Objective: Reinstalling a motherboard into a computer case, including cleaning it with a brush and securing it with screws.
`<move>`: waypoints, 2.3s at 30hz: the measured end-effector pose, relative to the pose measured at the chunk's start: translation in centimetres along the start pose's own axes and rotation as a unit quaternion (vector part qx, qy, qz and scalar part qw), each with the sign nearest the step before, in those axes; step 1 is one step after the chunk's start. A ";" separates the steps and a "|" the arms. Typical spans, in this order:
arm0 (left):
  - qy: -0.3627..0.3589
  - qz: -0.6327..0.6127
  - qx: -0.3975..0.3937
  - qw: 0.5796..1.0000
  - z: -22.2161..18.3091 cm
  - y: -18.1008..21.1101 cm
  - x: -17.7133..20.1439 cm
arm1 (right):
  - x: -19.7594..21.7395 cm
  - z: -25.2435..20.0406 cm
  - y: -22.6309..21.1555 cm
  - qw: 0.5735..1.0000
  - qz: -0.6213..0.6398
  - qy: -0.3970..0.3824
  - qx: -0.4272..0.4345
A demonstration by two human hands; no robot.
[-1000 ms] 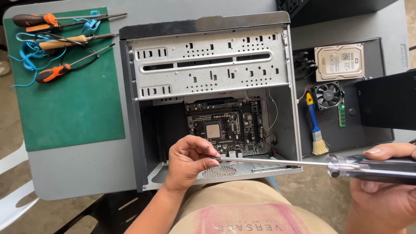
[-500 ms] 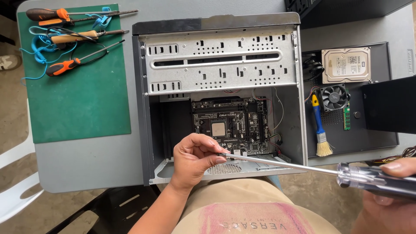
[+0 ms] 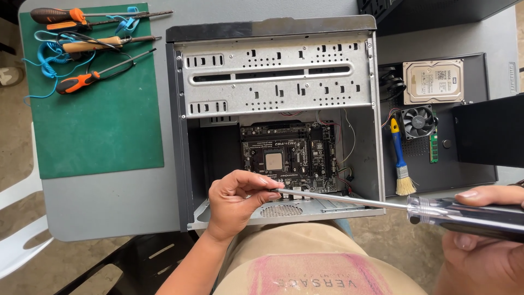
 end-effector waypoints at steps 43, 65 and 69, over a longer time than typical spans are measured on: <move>-0.109 0.300 -0.119 0.940 0.5 3.2 -1.6 | 0.0 -1.0 -1.2 0.992 -0.020 -0.033 0.121; -0.096 0.483 0.306 0.814 0.7 -7.0 4.4 | -5.8 -2.7 0.0 0.942 -0.221 -0.124 0.220; -0.100 0.488 0.316 0.807 0.6 -7.1 4.3 | -6.2 -2.6 0.4 0.939 -0.224 -0.135 0.222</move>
Point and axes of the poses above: each hand's wrist, its own z-axis towards the middle knuckle, its own x-axis out of the back of the hand, y = z × x, the point moved 10 cm from there along z, towards the middle knuckle, and after that the axes turned 4 degrees about y, right-handed, at the moved point
